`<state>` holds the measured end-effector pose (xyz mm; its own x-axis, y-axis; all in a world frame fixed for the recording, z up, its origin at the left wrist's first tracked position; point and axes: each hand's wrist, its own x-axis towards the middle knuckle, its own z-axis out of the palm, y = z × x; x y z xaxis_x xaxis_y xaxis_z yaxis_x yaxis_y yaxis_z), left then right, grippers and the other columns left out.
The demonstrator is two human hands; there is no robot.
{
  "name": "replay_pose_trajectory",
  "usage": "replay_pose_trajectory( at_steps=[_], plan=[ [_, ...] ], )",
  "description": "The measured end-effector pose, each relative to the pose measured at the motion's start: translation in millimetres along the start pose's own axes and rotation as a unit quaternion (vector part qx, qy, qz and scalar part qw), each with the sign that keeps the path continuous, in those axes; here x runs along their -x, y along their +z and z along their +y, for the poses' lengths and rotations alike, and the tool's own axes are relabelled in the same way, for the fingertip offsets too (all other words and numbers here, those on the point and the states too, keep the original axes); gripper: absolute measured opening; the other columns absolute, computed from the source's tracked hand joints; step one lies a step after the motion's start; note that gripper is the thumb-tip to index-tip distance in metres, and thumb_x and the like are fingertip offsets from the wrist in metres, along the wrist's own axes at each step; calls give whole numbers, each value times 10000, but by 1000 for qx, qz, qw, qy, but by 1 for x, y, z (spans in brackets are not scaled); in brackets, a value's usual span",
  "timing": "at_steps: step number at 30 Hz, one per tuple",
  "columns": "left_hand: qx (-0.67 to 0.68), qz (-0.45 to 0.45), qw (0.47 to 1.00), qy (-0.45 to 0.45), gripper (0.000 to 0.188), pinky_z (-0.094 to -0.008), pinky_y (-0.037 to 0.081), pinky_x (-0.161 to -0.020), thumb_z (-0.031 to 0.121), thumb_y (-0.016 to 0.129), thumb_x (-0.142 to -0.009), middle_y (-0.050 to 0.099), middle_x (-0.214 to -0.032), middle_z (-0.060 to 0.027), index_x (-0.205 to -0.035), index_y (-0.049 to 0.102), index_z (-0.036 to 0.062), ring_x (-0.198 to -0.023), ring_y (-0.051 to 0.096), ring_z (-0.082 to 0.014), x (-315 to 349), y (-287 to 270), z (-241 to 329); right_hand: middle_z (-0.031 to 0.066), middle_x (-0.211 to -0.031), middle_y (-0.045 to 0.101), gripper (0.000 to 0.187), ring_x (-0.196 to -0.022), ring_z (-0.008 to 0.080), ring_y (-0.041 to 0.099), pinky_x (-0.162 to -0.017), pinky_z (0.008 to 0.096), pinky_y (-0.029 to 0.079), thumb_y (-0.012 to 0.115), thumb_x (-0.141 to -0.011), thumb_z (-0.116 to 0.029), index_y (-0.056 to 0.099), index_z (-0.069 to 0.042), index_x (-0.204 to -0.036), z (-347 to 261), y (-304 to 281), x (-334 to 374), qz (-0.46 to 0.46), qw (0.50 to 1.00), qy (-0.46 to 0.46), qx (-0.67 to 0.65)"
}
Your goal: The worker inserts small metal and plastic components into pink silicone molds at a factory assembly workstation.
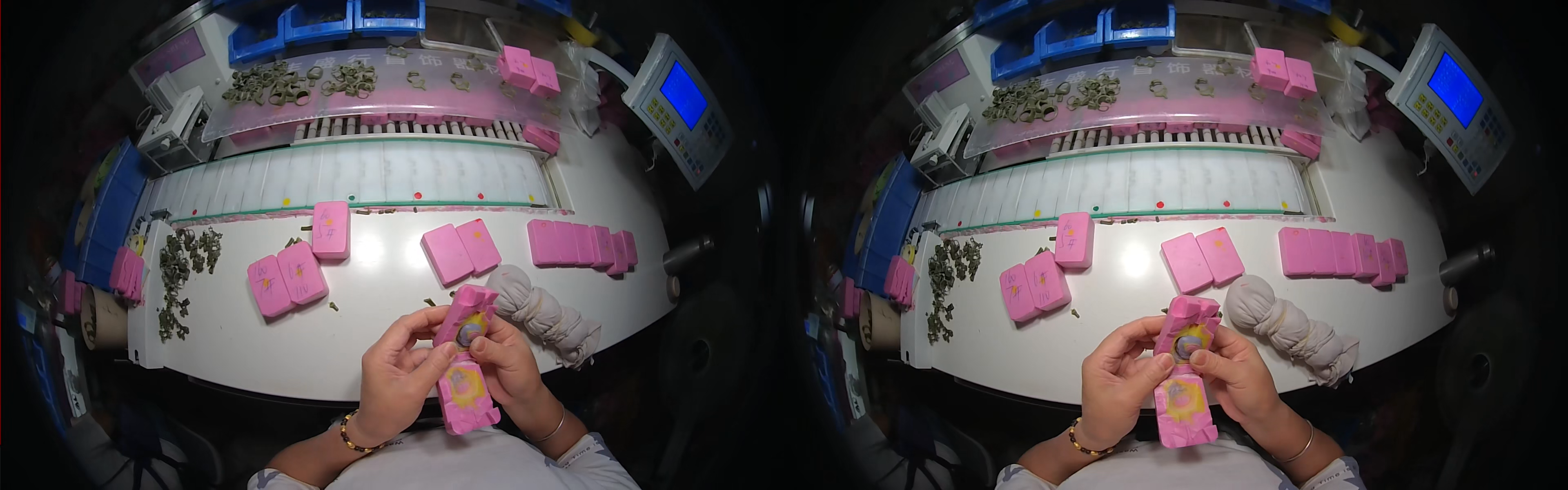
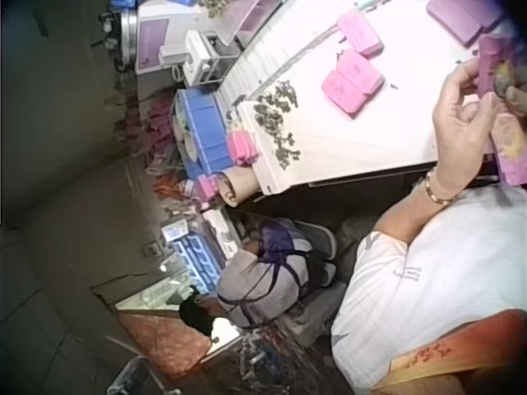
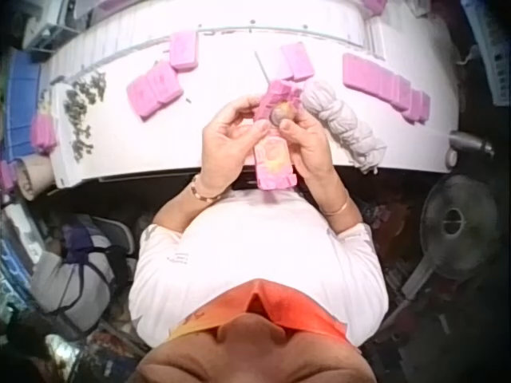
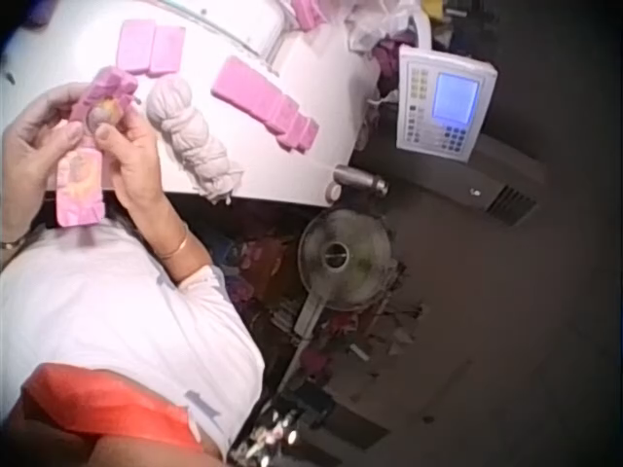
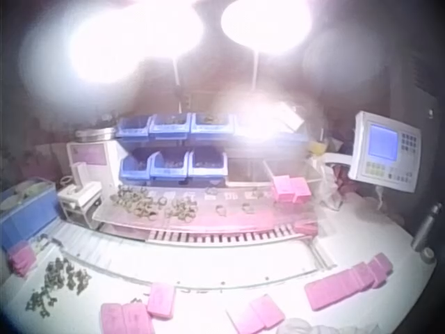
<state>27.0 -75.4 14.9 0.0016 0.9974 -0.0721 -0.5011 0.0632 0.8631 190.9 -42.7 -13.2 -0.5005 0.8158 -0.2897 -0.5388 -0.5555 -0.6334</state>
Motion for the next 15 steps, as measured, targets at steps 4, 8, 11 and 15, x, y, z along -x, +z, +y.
replay_pose_trajectory(
  at_steps=[4, 8, 11, 15],
  plan=[
    [6, 14, 1000, -22, 405, -268, 509, -919, -48, 593, -901, 574, -1196, -161, -1283, 475, -110, -1046, 592, -157, -2, 2, 3, 94, -1151, 629, 366, -1059, 174, 613, -952, 335, 492, 630, -920, -85, 534, 5, -1261, 0, -5, 0, -26, 999, 23, -38],
    [-3, 26, 999, -46, 363, -266, 507, -887, -16, 602, -910, 618, -1116, -129, -1253, 513, -96, -979, 610, -136, -4, -4, -3, 105, -1178, 617, 386, -1081, 177, 603, -962, 341, 489, 634, -920, -101, 524, 0, -1276, -5, 1, -2, -19, 997, 57, -44],
    [11, 33, 998, -49, 334, -258, 507, -864, -10, 603, -915, 634, -1066, -110, -1233, 532, -84, -963, 606, -126, -4, -9, -13, 109, -1174, 616, 390, -1073, 172, 602, -963, 334, 487, 640, -914, -91, 524, 10, -1273, -11, 10, 0, 5, 999, 43, -7],
    [-20, 18, 997, -66, 309, -249, 534, -852, -18, 598, -921, 570, -1121, -93, -1219, 539, -75, -979, 580, -114, -3, -6, -9, 84, -1124, 627, 375, -1021, 145, 608, -938, 308, 490, 659, -888, -30, 546, 23, -1243, -17, 11, 0, 30, 995, -12, 95]
  ],
)
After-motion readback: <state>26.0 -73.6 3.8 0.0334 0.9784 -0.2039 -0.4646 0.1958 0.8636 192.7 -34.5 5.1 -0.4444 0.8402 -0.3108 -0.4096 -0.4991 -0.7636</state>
